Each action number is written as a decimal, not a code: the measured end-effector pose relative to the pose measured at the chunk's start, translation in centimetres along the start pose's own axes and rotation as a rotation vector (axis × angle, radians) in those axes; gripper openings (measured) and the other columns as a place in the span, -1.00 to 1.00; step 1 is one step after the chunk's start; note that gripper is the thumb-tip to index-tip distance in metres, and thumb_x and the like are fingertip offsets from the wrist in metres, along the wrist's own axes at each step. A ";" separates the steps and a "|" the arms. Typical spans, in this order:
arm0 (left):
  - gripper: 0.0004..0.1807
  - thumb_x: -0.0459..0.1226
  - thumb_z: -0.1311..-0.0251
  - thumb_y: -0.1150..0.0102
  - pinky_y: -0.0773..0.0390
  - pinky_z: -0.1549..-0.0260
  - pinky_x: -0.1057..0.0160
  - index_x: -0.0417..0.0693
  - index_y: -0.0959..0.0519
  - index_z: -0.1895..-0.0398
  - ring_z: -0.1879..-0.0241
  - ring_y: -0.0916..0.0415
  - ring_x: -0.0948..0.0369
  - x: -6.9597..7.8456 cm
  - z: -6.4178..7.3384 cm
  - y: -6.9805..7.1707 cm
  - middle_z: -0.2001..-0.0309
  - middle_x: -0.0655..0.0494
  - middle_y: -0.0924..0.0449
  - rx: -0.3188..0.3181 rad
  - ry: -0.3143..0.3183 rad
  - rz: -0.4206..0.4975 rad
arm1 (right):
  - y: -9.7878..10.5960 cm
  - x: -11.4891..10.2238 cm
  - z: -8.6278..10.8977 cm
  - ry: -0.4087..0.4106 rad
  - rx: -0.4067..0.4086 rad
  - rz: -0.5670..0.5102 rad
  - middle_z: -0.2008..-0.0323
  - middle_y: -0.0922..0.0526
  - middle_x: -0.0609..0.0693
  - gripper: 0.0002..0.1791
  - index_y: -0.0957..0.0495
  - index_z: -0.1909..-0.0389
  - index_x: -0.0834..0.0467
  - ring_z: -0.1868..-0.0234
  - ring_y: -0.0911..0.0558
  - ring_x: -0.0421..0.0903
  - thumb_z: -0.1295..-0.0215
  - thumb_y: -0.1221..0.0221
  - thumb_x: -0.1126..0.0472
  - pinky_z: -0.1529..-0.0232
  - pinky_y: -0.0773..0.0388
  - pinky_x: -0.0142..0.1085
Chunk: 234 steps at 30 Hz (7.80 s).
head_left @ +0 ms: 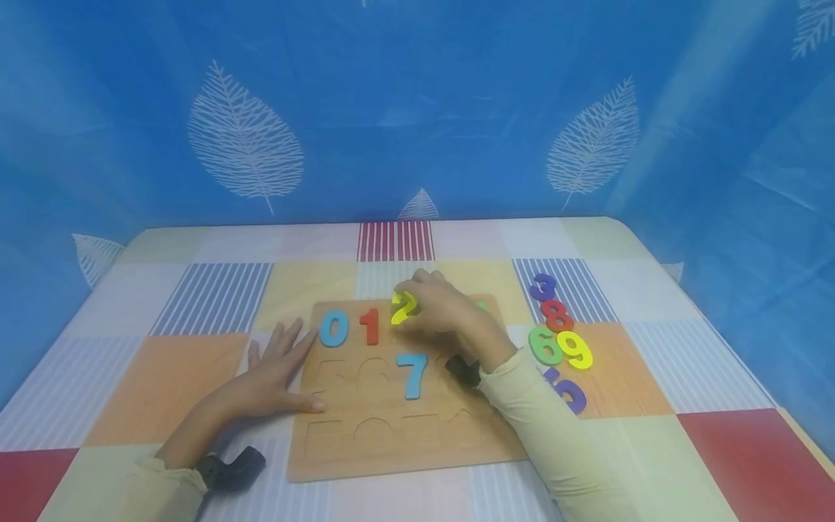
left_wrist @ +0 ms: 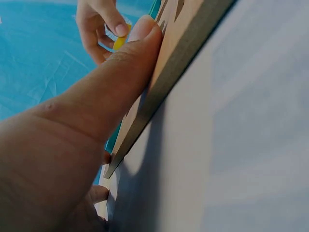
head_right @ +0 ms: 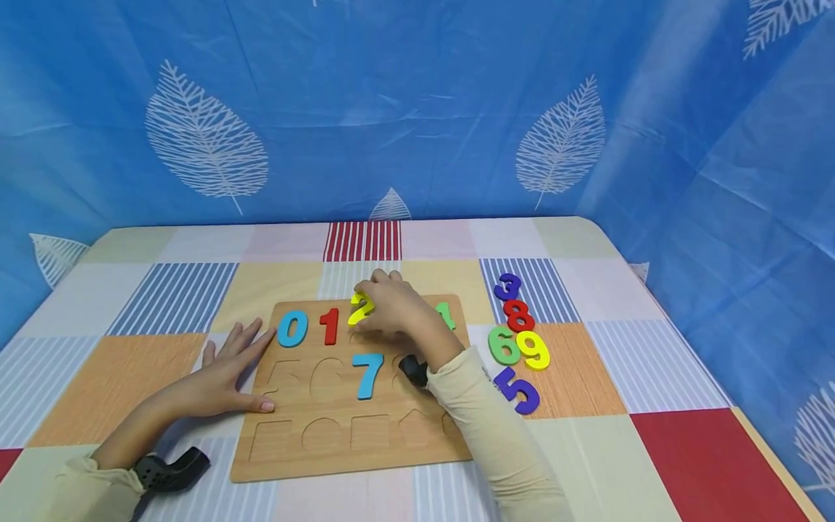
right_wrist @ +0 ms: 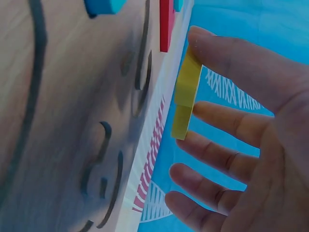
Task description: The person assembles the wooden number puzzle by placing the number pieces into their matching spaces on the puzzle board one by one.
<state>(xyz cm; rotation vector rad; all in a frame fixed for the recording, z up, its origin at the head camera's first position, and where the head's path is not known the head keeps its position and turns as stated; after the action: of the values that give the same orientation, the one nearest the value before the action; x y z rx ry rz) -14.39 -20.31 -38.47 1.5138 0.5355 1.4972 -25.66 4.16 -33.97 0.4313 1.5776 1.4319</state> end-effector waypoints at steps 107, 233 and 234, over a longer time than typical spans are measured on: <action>0.20 0.19 0.23 -0.32 0.68 -0.05 -0.41 -0.12 0.07 -0.42 -0.32 0.62 -0.34 -0.9 0.0 -0.2 -0.40 -0.35 0.39 -0.002 -0.014 0.007 | 4.4 18.4 6.7 -0.509 0.046 -0.230 -0.32 -0.07 0.34 -0.21 -0.09 -0.33 0.26 -0.32 -0.04 0.29 -0.12 -0.21 0.12 -0.27 -0.08 0.18; 0.20 0.17 0.24 -0.33 0.64 -0.05 -0.43 -0.12 0.08 -0.42 -0.33 0.59 -0.33 -0.3 -0.8 -0.2 -0.40 -0.35 0.37 -0.013 -0.039 -0.013 | 0.3 9.3 7.0 0.022 0.026 -0.044 -0.25 -0.35 0.11 -0.19 -0.29 -0.26 0.14 -0.30 -0.26 0.11 0.05 -0.36 0.04 -0.27 -0.23 0.00; 0.20 0.16 0.23 -0.33 0.64 -0.05 -0.43 -0.12 0.08 -0.42 -0.33 0.59 -0.34 -0.3 -0.8 -0.2 -0.40 -0.35 0.37 -0.013 -0.042 -0.012 | 0.5 9.7 7.5 0.029 0.031 -0.034 -0.24 -0.35 0.13 -0.19 -0.29 -0.26 0.17 -0.30 -0.25 0.13 0.06 -0.36 0.05 -0.28 -0.21 0.01</action>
<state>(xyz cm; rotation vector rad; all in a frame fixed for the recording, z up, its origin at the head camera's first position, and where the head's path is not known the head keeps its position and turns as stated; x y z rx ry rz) -15.19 -20.24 -38.91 1.5258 0.5084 1.4545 -24.72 16.09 -36.53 0.4015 1.6250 1.3958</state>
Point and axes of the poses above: each hand's wrist, its own z-axis away from the middle knuckle, its own y-axis out of the back of the hand, x = y × z, the point moved 2 cm from there along -z, towards the middle knuckle
